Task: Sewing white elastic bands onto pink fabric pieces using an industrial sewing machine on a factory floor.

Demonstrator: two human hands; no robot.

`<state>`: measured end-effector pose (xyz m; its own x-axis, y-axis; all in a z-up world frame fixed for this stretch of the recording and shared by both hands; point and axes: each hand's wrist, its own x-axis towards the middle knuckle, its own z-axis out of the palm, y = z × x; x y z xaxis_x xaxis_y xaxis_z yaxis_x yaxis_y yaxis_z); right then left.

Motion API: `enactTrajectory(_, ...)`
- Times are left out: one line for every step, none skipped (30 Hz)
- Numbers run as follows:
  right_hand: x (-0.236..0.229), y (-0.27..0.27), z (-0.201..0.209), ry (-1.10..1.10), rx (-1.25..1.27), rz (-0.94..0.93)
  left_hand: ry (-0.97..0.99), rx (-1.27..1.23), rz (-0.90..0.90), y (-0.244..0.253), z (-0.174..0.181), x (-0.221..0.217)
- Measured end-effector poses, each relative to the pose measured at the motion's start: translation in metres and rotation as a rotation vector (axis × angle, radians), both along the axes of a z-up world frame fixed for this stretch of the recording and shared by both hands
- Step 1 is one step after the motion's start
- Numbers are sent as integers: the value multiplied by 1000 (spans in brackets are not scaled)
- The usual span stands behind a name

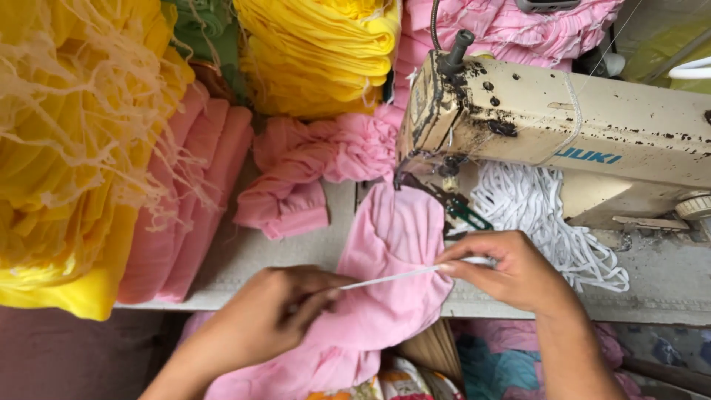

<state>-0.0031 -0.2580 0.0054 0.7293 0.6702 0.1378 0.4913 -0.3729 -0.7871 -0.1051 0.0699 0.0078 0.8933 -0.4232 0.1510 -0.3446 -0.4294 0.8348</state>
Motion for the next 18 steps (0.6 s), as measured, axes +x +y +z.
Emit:
enactTrajectory(3,-13,-9,48,-9,-75,45,28,106,12,-1,-5)
enactTrajectory(6,-26,-19,95,-18,-150,90,55,212,25,-2,-10)
enactTrajectory(6,-35,-25,92,-16,-153,86,57,209,30,-8,-13)
enactTrajectory(6,-44,-32,141,46,-232,168,-23,406,35,-15,-16)
enactTrajectory(4,-54,-40,195,107,-310,252,-104,603,40,-21,-20)
enactTrajectory(4,-56,-49,196,108,-314,253,-102,600,38,-27,-19)
enactTrajectory(3,-59,-58,267,247,-360,223,-302,724,35,-32,-18)
enactTrajectory(2,-62,-66,336,387,-405,189,-505,845,33,-38,-17)
enactTrajectory(1,-58,-78,337,386,-408,192,-505,842,29,-55,-13)
enactTrajectory(0,-54,-89,397,604,-463,149,-873,840,26,-73,-10)
enactTrajectory(-1,-50,-101,454,824,-516,101,-1241,818,21,-90,-6)
enactTrajectory(-2,-45,-107,454,822,-520,105,-1242,817,17,-96,1)
enactTrajectory(-2,-40,-113,565,1012,-495,219,-1527,893,13,-101,7)
enactTrajectory(-3,-35,-119,674,1202,-465,338,-1812,961,8,-106,12)
enactTrajectory(-2,-33,-124,673,1204,-463,335,-1811,959,1,-103,19)
enactTrajectory(-2,-31,-129,796,1354,-414,350,-1894,1044,-6,-100,25)
enactTrajectory(-1,-29,-134,917,1504,-358,366,-1975,1128,-12,-96,31)
enactTrajectory(-1,-20,-122,915,1507,-354,362,-1974,1124,-13,-100,34)
